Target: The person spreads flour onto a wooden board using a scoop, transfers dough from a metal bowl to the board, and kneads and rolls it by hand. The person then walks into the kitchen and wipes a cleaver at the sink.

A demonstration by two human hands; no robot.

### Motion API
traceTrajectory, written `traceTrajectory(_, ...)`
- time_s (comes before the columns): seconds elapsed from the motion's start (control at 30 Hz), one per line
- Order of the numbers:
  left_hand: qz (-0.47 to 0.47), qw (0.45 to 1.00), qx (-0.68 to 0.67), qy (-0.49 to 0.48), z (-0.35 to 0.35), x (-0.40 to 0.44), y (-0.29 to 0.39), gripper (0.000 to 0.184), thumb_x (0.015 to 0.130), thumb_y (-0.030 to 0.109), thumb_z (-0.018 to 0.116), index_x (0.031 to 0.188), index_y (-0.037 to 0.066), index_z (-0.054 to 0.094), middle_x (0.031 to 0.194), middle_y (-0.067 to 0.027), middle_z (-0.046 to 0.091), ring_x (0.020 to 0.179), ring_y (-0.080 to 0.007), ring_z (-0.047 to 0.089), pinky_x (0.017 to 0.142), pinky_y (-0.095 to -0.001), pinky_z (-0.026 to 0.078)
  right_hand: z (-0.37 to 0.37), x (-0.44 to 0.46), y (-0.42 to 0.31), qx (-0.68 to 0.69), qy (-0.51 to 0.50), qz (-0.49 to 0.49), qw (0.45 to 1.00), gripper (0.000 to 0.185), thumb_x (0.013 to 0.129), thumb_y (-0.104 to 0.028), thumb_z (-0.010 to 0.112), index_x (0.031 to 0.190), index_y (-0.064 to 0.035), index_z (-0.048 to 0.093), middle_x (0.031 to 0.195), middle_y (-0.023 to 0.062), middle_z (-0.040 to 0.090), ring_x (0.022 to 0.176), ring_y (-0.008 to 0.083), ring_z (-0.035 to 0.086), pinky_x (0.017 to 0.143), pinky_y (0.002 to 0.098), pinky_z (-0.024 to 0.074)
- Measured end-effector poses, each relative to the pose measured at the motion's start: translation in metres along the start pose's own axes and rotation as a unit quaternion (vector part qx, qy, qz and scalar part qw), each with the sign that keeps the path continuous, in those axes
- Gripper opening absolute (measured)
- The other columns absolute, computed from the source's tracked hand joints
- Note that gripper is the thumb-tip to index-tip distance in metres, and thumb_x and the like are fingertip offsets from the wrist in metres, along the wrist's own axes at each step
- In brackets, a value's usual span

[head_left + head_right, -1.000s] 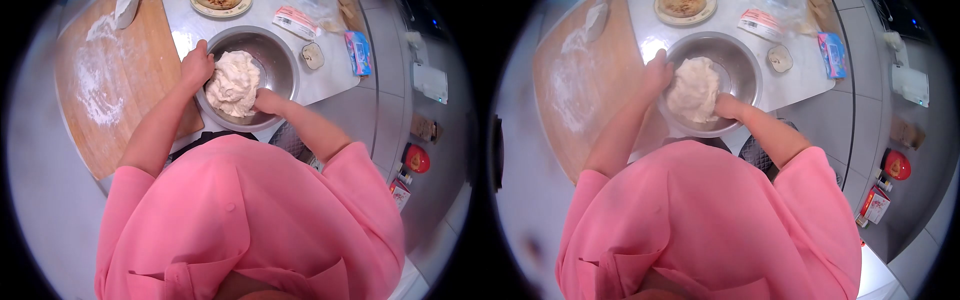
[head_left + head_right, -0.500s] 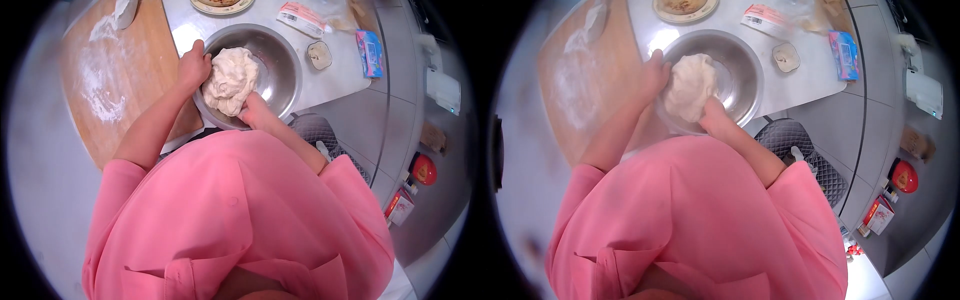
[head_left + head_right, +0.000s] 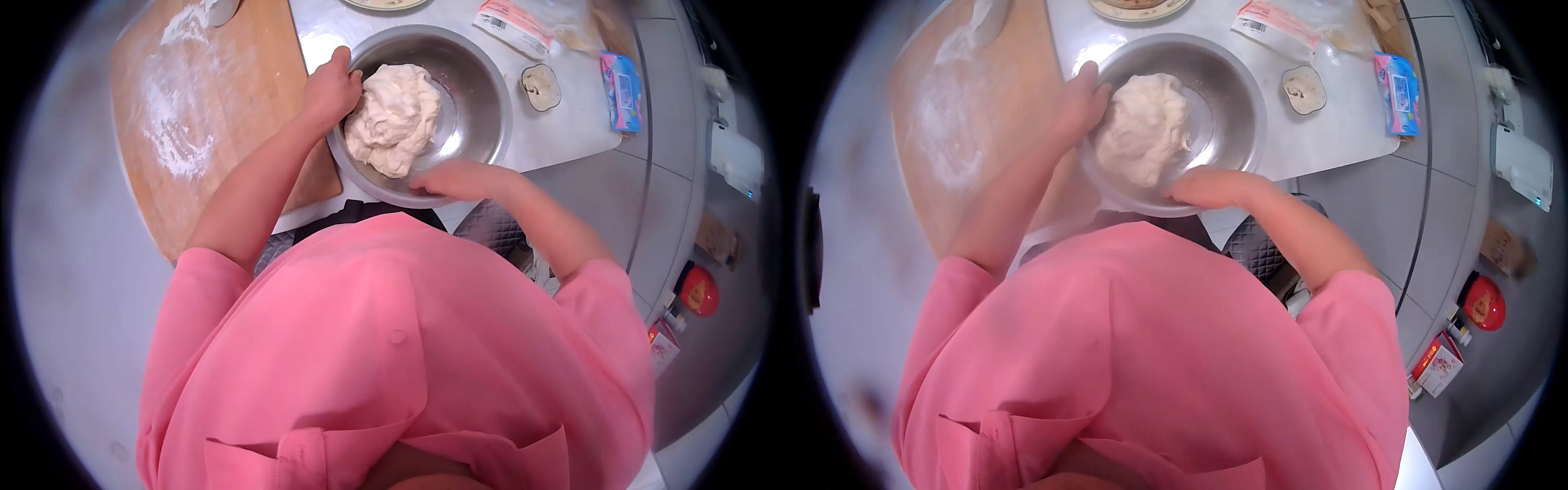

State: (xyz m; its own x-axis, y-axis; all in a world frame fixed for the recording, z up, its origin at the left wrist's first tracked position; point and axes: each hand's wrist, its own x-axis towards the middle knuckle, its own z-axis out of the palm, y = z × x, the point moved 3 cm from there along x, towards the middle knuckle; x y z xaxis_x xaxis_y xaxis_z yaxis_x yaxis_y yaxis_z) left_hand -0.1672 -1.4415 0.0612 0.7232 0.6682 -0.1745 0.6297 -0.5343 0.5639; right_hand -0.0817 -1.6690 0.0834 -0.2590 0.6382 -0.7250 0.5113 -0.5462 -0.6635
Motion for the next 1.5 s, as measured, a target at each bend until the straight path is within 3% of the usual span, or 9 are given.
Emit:
traceTrajectory(0.5,-0.014,0.999,-0.011,0.030,0.004,-0.001,-0.002,0.025,0.083,0.019,0.059,0.093,0.003,0.043,0.072,-0.0263,0.061,0.074,-0.0458,0.059,0.067,-0.0520,0.046,0.012,0.034,-0.054,0.178,-0.051,-0.134,0.973,0.060,0.090,-0.019,0.034,0.146,-0.0033,0.020,0.148,0.0131,0.027,0.133,0.0215,0.030,0.108,0.0284,0.0230)
traceTrajectory(0.67,0.004,1.000,0.003,0.025,0.006,0.002,-0.007,0.027,0.084,0.019,0.059,0.095,0.003,0.042,0.072,-0.0262,0.060,0.073,-0.0459,0.058,0.066,-0.0519,0.046,0.034,0.080,-0.005,0.547,0.001,-0.174,0.819,0.057,0.091,-0.015,0.032,0.143,0.0053,0.022,0.149,0.0108,0.027,0.138,0.0213,0.025,0.111,0.0306,0.0174)
traceTrajectory(0.93,0.033,0.999,0.014,-0.012,0.003,0.004,-0.007,0.028,0.085,0.021,0.058,0.095,0.002,0.040,0.073,-0.0254,0.060,0.073,-0.0456,0.058,0.066,-0.0515,0.045,0.002,0.029,0.011,0.632,0.094,-0.258,0.725,0.058,0.089,-0.018,0.034,0.139,0.0106,0.023,0.147,0.0196,0.028,0.136,0.0318,0.028,0.113,0.0412,0.0190)
traceTrajectory(1.03,0.030,0.999,0.010,-0.014,0.000,0.001,-0.008,0.028,0.086,0.021,0.058,0.095,0.002,0.040,0.075,-0.0250,0.060,0.073,-0.0453,0.058,0.066,-0.0516,0.045,-0.008,0.004,0.016,0.588,0.103,-0.274,0.754,0.053,0.087,0.002,0.044,0.139,0.0009,0.035,0.143,0.0096,0.039,0.129,0.0204,0.041,0.104,0.0356,0.0341)
traceTrajectory(1.1,0.015,1.000,0.010,-0.026,0.000,0.001,-0.005,0.027,0.086,0.021,0.058,0.095,0.002,0.040,0.076,-0.0247,0.061,0.074,-0.0446,0.059,0.067,-0.0516,0.046,-0.021,-0.014,0.016,0.578,0.120,-0.170,0.789,0.052,0.088,-0.008,0.040,0.139,-0.0020,0.036,0.140,0.0089,0.043,0.127,0.0193,0.042,0.101,0.0356,0.0372)
traceTrajectory(1.17,0.016,1.000,0.010,-0.020,0.002,0.002,-0.006,0.027,0.086,0.021,0.058,0.094,0.002,0.040,0.076,-0.0245,0.061,0.075,-0.0444,0.059,0.067,-0.0514,0.047,-0.027,-0.023,0.019,0.124,0.071,-0.127,0.982,0.051,0.090,-0.018,0.032,0.140,-0.0045,0.035,0.137,0.0111,0.046,0.127,0.0223,0.044,0.099,0.0361,0.0379)
traceTrajectory(1.27,0.008,1.000,0.008,-0.014,0.000,0.000,-0.002,0.026,0.085,0.020,0.058,0.095,0.003,0.040,0.075,-0.0244,0.061,0.075,-0.0440,0.060,0.067,-0.0511,0.047,-0.020,-0.020,0.010,-0.094,-0.071,0.012,0.993,0.052,0.091,-0.022,0.027,0.139,-0.0046,0.034,0.135,0.0159,0.047,0.125,0.0283,0.044,0.102,0.0370,0.0353)
traceTrajectory(1.4,-0.003,1.000,-0.007,-0.002,0.001,0.000,-0.002,0.026,0.085,0.019,0.058,0.094,0.002,0.041,0.073,-0.0251,0.061,0.073,-0.0443,0.060,0.066,-0.0513,0.047,0.002,0.012,-0.001,-0.088,-0.113,0.017,0.990,0.053,0.090,-0.025,0.030,0.138,-0.0034,0.036,0.140,0.0173,0.041,0.130,0.0312,0.037,0.108,0.0388,0.0282)
traceTrajectory(1.5,0.013,1.000,-0.020,0.015,0.003,0.000,-0.004,0.026,0.084,0.018,0.059,0.093,0.002,0.041,0.072,-0.0257,0.061,0.073,-0.0446,0.060,0.066,-0.0519,0.047,0.017,0.045,0.012,-0.099,0.007,-0.137,0.986,0.056,0.089,-0.025,0.031,0.140,-0.0028,0.031,0.144,0.0186,0.034,0.134,0.0315,0.030,0.111,0.0378,0.0243)
